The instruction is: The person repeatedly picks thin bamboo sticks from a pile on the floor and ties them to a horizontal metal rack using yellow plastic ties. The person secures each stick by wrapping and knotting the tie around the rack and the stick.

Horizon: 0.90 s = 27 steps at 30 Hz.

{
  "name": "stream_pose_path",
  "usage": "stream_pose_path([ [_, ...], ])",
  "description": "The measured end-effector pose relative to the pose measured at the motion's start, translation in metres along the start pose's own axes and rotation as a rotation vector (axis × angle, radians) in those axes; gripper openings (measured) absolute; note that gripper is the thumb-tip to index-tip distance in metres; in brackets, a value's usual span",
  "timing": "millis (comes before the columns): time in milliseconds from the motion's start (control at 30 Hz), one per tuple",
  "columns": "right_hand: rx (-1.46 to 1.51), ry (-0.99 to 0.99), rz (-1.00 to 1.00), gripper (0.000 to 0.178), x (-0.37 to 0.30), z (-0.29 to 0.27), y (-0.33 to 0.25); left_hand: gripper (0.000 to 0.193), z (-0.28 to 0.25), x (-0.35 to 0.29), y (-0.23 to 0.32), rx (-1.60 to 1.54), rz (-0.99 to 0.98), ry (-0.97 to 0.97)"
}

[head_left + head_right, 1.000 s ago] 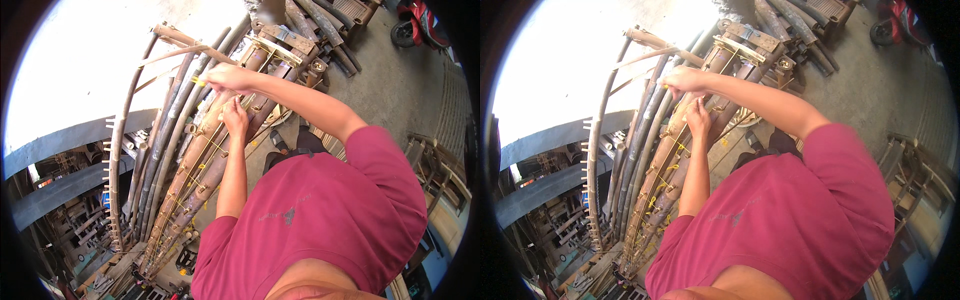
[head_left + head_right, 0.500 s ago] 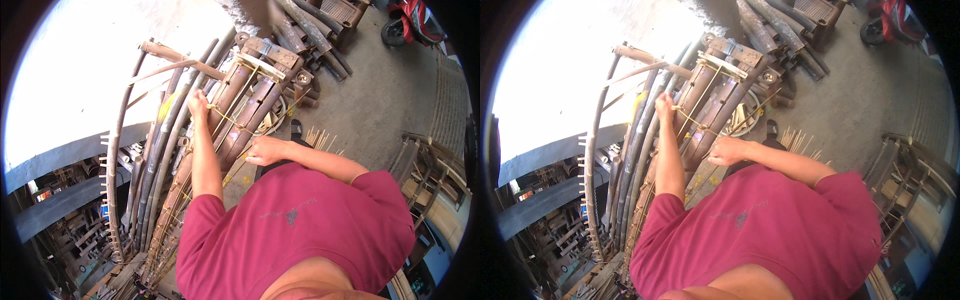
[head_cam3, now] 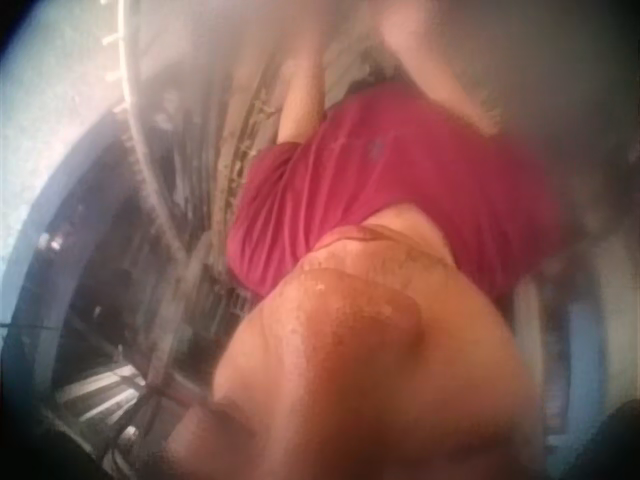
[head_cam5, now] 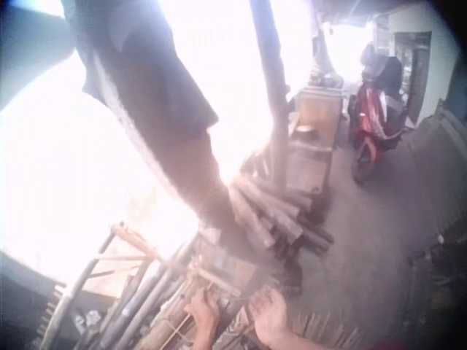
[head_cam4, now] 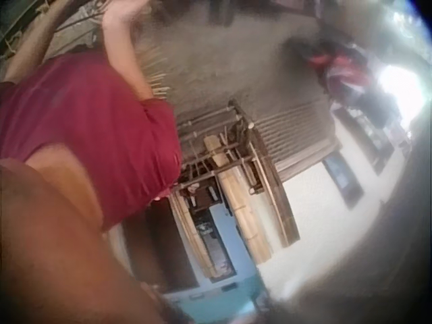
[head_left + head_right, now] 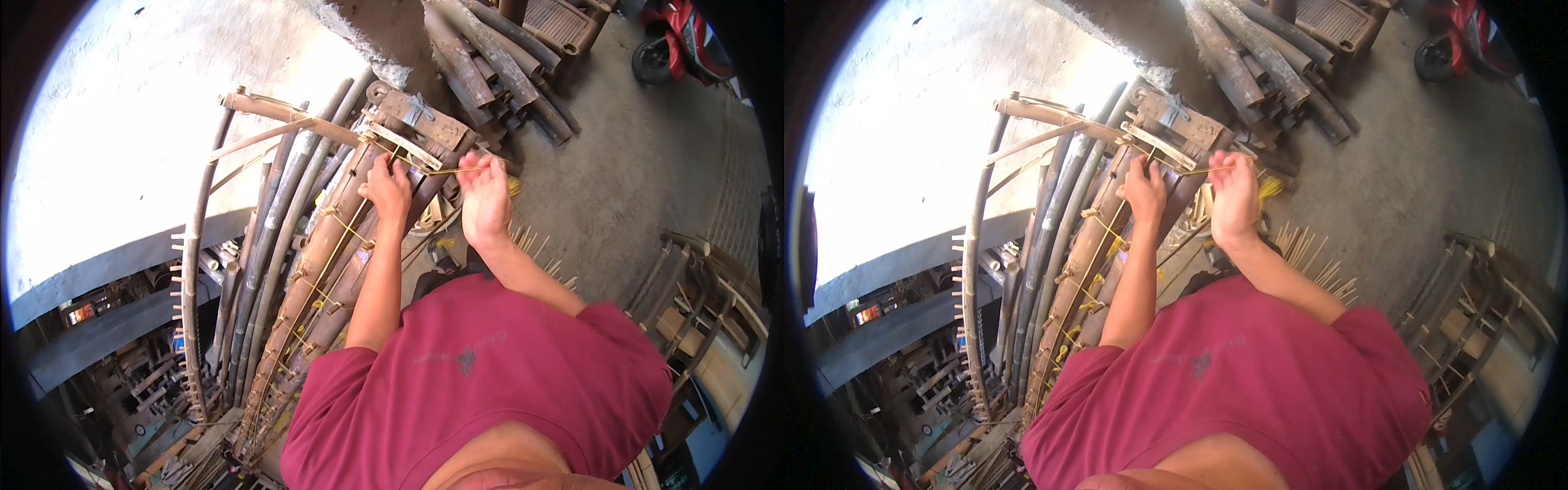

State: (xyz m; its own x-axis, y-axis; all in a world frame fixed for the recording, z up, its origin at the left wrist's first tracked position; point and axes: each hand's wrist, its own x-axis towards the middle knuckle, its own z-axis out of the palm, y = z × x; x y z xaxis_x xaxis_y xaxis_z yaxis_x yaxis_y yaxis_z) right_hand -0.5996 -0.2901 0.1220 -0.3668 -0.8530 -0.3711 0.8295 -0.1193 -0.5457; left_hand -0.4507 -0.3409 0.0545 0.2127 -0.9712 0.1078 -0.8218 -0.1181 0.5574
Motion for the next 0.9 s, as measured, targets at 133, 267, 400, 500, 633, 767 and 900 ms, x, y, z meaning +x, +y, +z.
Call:
stream_pose_path([
  [133, -0.167, -0.571, 0.007, 0.022, -0.027, 0.065, 0.039, 0.018, 0.029, 0.000, -0.008, 0.183, 0.022, 0.217],
  [267, -0.841, -1.598, 0.064, 0.032, 0.013, 0.153, 0.082, 0.019, 0.018, 0.004, -0.024, -0.327, 0.086, 0.154],
  [400, -2.041, -1.386, -0.580, 0.050, 0.145, 0.121, 0.119, 0.021, 0.003, 0.008, 0.000, -0.063, 0.054, 0.056],
  [500, -1.592, -1.683, -0.062, 0.061, 0.163, 0.131, 0.107, 0.022, 0.003, 0.004, 0.002, -0.063, 0.036, 0.054],
  [633, -0.951, -1.683, 0.329, 0.057, 0.103, 0.108, 0.007, 0.016, 0.013, -0.001, -0.015, -0.076, 0.074, 0.218],
  [767, -1.632, -1.709, -0.026, 0.044, 0.082, -0.044, -0.004, 0.018, 0.006, 0.004, 0.001, 0.025, 0.027, 0.155],
  [900, -1.361, -1.500, 0.164, 0.044, 0.057, -0.044, 0.016, 0.024, -0.033, 0.044, 0.020, -0.607, -0.133, -0.021],
])
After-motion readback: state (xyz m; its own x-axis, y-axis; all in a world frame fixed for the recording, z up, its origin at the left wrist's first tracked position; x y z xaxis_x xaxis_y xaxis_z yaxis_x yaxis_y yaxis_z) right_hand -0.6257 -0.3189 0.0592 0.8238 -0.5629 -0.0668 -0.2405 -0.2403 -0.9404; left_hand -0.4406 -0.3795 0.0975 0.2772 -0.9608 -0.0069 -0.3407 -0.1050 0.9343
